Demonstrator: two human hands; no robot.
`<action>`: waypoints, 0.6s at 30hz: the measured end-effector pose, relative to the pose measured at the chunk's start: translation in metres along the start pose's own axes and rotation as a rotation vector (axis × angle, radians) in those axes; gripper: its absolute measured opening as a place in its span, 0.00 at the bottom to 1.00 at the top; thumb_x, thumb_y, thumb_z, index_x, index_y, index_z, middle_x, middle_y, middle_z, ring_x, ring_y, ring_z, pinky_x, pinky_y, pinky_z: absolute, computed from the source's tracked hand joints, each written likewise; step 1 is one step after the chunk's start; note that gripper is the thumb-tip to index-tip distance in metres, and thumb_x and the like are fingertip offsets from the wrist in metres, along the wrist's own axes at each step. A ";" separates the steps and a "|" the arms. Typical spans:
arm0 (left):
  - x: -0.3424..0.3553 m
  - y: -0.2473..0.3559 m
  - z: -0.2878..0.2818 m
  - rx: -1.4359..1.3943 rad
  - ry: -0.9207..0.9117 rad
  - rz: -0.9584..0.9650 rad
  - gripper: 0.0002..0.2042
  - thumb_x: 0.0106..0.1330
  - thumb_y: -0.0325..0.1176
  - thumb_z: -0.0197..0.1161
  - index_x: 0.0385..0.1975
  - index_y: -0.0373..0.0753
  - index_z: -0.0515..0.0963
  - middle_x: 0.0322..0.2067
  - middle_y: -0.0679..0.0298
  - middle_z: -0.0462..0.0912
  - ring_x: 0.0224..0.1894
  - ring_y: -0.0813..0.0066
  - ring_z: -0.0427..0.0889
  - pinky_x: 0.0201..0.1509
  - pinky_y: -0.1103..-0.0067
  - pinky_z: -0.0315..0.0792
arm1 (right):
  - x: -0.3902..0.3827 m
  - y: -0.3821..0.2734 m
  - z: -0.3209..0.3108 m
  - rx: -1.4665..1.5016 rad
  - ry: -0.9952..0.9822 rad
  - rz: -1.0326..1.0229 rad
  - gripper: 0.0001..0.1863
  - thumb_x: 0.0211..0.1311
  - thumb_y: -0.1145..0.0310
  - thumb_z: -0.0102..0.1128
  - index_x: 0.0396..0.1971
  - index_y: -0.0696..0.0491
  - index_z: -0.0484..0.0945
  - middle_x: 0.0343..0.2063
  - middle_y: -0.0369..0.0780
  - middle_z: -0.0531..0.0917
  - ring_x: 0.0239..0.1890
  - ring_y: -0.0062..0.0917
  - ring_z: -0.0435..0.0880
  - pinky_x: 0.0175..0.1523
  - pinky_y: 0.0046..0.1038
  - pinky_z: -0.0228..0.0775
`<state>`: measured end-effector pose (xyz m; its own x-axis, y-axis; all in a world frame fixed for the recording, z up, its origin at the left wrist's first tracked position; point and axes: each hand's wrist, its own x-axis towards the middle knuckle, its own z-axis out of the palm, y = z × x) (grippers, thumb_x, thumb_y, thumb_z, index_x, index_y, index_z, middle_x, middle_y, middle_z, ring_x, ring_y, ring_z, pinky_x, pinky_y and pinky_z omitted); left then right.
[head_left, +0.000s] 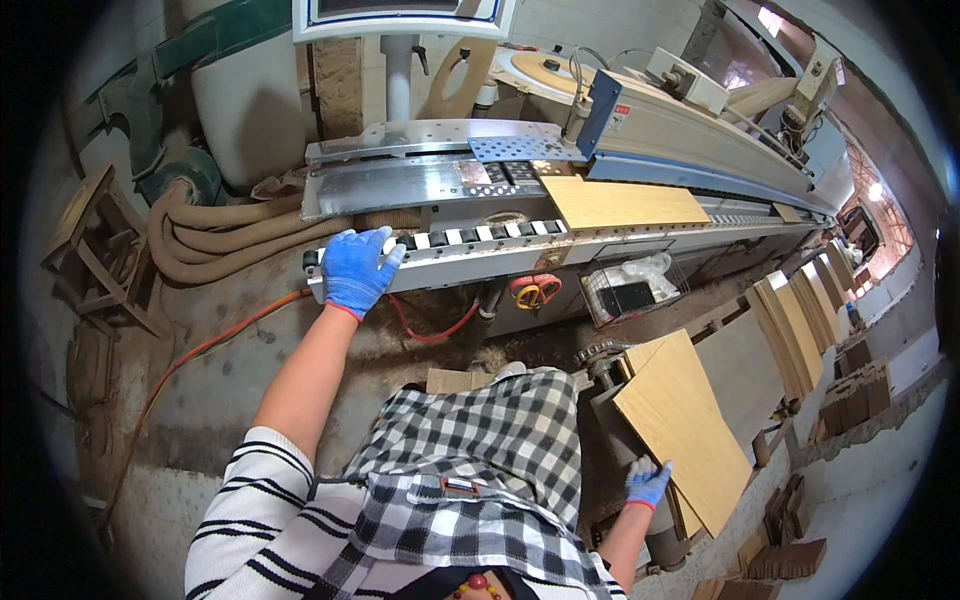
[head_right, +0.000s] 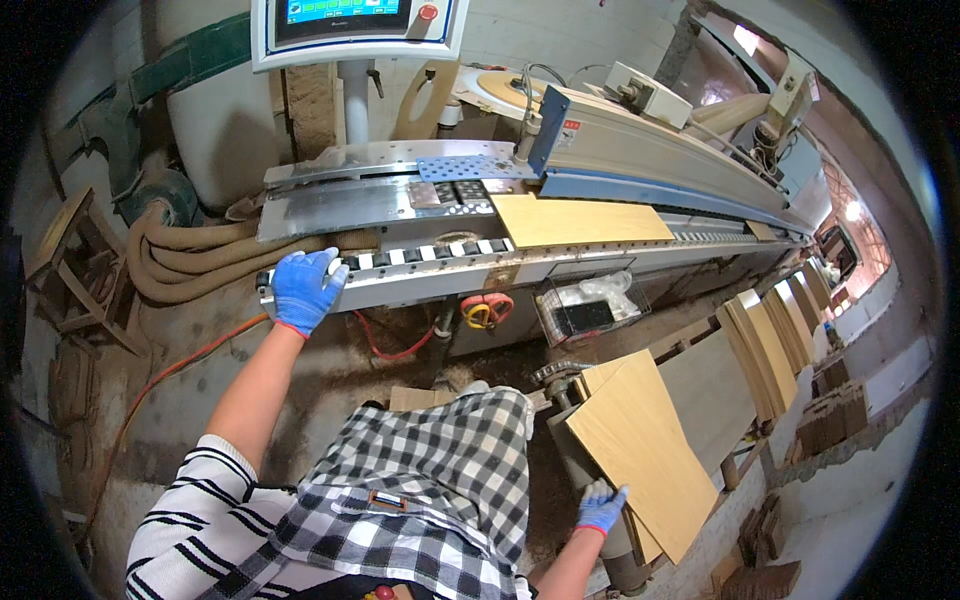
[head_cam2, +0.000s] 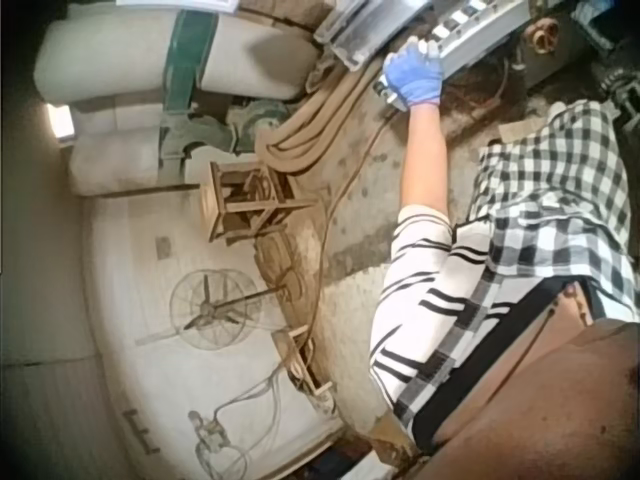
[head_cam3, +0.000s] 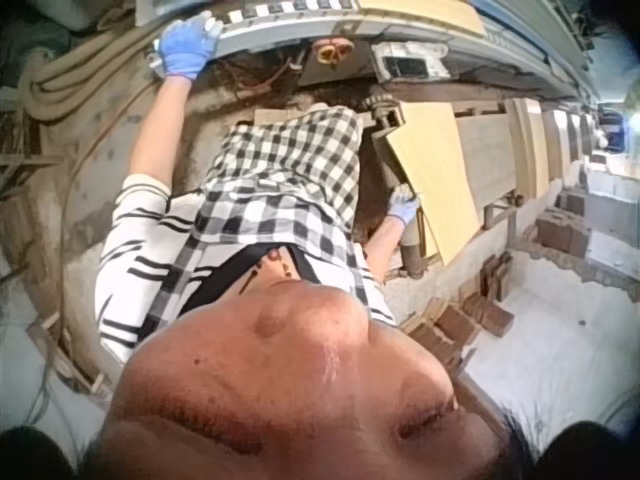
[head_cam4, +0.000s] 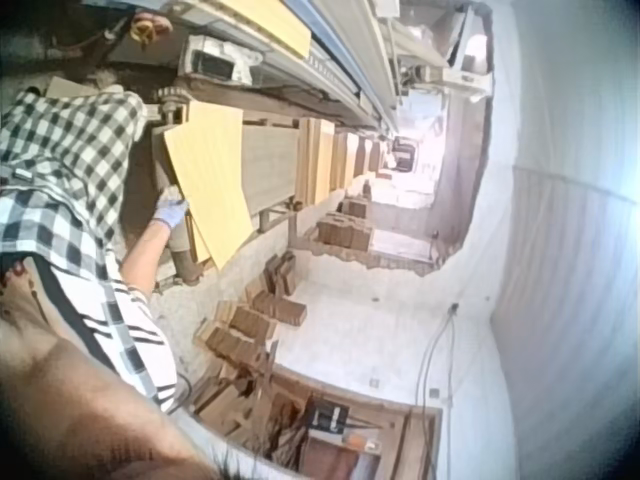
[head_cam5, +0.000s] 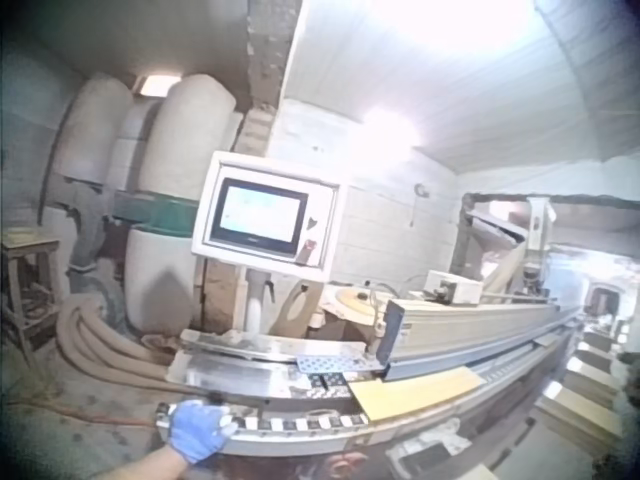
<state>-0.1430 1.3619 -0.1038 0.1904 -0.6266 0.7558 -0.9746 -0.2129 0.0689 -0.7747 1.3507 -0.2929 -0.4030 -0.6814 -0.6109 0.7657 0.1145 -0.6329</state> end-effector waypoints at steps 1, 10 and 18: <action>0.001 0.001 0.000 -0.003 0.003 0.006 0.17 0.59 0.47 0.60 0.39 0.41 0.80 0.34 0.60 0.83 0.36 0.63 0.80 0.50 0.68 0.69 | 0.010 -0.008 -0.008 0.033 0.045 -0.041 0.32 0.55 0.43 0.62 0.46 0.57 0.71 0.46 0.45 0.77 0.44 0.33 0.78 0.48 0.32 0.75; 0.002 0.003 -0.003 -0.011 -0.028 -0.025 0.16 0.57 0.46 0.61 0.39 0.42 0.81 0.32 0.60 0.83 0.35 0.59 0.79 0.49 0.68 0.70 | -0.024 0.029 0.003 -0.046 -0.285 0.096 0.29 0.58 0.48 0.61 0.49 0.56 0.71 0.49 0.47 0.76 0.50 0.34 0.74 0.52 0.33 0.72; 0.000 -0.001 0.001 -0.023 0.004 0.014 0.17 0.58 0.46 0.61 0.40 0.42 0.80 0.34 0.60 0.83 0.35 0.60 0.79 0.49 0.68 0.69 | -0.005 0.004 -0.046 0.373 -0.160 -0.226 0.26 0.57 0.56 0.63 0.52 0.55 0.72 0.51 0.41 0.77 0.50 0.35 0.75 0.55 0.39 0.71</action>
<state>-0.1415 1.3609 -0.1045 0.1762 -0.6265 0.7592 -0.9796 -0.1869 0.0731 -0.7924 1.3883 -0.3142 -0.5207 -0.7659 -0.3774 0.8073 -0.2977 -0.5096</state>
